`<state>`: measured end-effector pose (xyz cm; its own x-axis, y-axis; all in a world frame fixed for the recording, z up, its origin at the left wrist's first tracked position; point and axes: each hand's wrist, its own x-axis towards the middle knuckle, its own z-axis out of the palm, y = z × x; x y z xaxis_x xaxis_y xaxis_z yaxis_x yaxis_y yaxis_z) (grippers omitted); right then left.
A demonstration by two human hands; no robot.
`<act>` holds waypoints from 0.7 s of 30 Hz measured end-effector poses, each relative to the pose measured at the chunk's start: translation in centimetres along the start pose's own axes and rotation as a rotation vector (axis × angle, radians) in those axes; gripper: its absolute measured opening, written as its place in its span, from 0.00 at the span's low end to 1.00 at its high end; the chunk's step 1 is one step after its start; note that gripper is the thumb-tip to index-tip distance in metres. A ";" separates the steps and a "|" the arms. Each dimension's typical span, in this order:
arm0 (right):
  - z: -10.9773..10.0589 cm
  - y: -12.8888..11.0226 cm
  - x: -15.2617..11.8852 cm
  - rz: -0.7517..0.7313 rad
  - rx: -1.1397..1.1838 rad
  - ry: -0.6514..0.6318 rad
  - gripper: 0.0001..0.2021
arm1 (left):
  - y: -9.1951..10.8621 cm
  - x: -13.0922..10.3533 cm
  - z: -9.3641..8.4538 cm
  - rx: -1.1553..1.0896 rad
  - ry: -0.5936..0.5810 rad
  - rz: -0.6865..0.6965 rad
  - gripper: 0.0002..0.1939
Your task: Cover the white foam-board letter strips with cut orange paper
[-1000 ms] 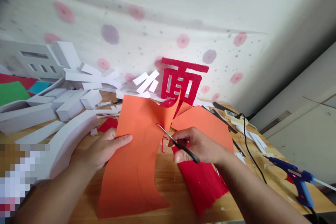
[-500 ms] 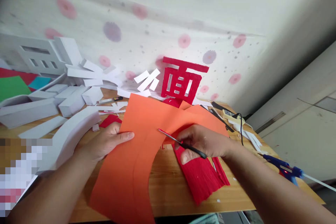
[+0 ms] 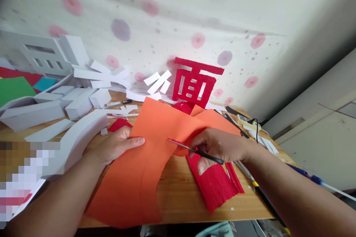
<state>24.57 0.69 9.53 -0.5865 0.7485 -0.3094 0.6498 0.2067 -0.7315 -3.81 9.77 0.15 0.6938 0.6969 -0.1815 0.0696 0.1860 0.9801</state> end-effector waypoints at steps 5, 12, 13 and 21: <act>0.8 0.4 0.6 -0.045 0.041 -0.002 0.21 | 0.5 -0.2 0.4 0.013 -0.011 0.033 0.12; 1.0 0.8 1.1 -0.091 -0.038 0.056 0.23 | 0.5 -0.4 0.8 0.035 0.021 0.084 0.11; 1.0 0.7 1.2 -0.100 -0.042 0.063 0.23 | 0.4 -0.4 0.7 0.050 0.033 0.072 0.12; 1.6 1.7 1.3 -0.084 0.017 0.098 0.23 | 0.0 -0.1 0.5 0.048 0.010 0.066 0.13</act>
<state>24.10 1.01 6.90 -0.5876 0.7874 -0.1865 0.5916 0.2609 -0.7628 -3.55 9.36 0.25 0.6911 0.7133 -0.1168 0.0584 0.1059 0.9927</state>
